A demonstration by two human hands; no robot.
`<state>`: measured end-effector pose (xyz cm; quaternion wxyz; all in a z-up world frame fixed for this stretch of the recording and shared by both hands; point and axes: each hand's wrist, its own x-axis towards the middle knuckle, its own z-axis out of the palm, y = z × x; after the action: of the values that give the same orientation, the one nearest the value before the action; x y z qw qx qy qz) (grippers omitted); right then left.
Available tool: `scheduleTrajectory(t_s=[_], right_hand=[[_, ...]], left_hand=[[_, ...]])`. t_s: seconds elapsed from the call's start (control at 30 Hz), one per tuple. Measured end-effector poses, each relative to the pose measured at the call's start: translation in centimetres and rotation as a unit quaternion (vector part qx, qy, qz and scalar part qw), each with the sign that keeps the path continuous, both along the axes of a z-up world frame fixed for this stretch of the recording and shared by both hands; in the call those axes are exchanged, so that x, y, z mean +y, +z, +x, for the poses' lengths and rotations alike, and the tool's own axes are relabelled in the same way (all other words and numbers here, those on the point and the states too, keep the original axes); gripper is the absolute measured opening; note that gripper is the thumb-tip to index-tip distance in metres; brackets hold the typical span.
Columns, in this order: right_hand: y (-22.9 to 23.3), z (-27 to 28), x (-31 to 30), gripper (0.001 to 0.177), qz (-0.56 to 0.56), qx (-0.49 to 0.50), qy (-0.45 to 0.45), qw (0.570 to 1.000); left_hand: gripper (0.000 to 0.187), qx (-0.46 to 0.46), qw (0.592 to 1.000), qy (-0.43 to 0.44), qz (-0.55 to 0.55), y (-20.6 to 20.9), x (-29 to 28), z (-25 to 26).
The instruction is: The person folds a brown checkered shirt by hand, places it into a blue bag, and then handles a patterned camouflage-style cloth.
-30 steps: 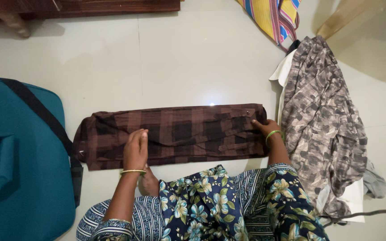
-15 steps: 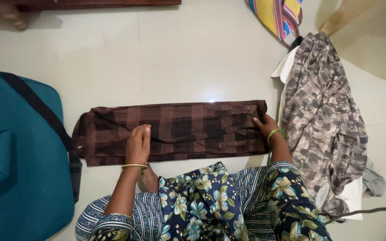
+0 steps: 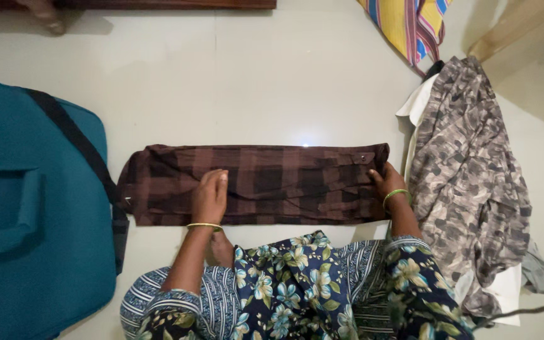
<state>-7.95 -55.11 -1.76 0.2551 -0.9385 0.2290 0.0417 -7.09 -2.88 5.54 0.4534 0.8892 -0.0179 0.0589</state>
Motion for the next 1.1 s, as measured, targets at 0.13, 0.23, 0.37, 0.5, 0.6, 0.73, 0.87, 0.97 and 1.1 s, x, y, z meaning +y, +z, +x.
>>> scheduleTrajectory(t_s=[0.13, 0.23, 0.37, 0.5, 0.6, 0.73, 0.87, 0.97, 1.1], right_hand=[[2.4, 0.4, 1.6, 0.052, -0.010, -0.006, 0.001, 1.000], [5.1, 0.6, 4.2, 0.050, -0.041, -0.036, 0.031, 0.998], [9.6, 1.9, 10.7, 0.050, -0.127, -0.019, 0.085, 0.988], [12.3, 2.9, 18.7, 0.038, -0.096, 0.024, 0.126, 0.987], [11.1, 3.9, 24.1, 0.037, -0.128, 0.010, 0.176, 0.976], [7.7, 3.8, 28.8, 0.037, -0.090, -0.019, 0.204, 0.975], [5.3, 3.3, 31.4, 0.052, -0.015, -0.029, 0.196, 0.980], [5.3, 2.4, 32.5, 0.053, 0.047, -0.056, 0.201, 0.977], [7.1, 0.8, 34.2, 0.061, 0.086, -0.105, 0.213, 0.968]], left_hand=[[0.036, -0.007, 0.999, -0.026, -0.037, -1.6, -1.9, 0.5], [0.040, 0.042, 0.990, -0.053, -0.124, -3.2, -4.1, 0.4], [0.052, 0.172, 0.942, -0.102, -0.268, -6.1, -7.1, 0.1], [0.068, 0.244, 0.876, -0.118, -0.400, -9.5, -9.8, 0.8], [0.081, 0.289, 0.830, -0.116, -0.463, -10.6, -10.8, 2.1], [0.089, 0.347, 0.786, -0.073, -0.506, -10.1, -10.2, 2.8], [0.093, 0.401, 0.777, -0.026, -0.484, -9.1, -8.5, 2.7], [0.095, 0.350, 0.809, -0.023, -0.472, -9.8, -8.3, 2.9], [0.095, 0.325, 0.837, -0.003, -0.439, -10.9, -7.9, 3.1]])
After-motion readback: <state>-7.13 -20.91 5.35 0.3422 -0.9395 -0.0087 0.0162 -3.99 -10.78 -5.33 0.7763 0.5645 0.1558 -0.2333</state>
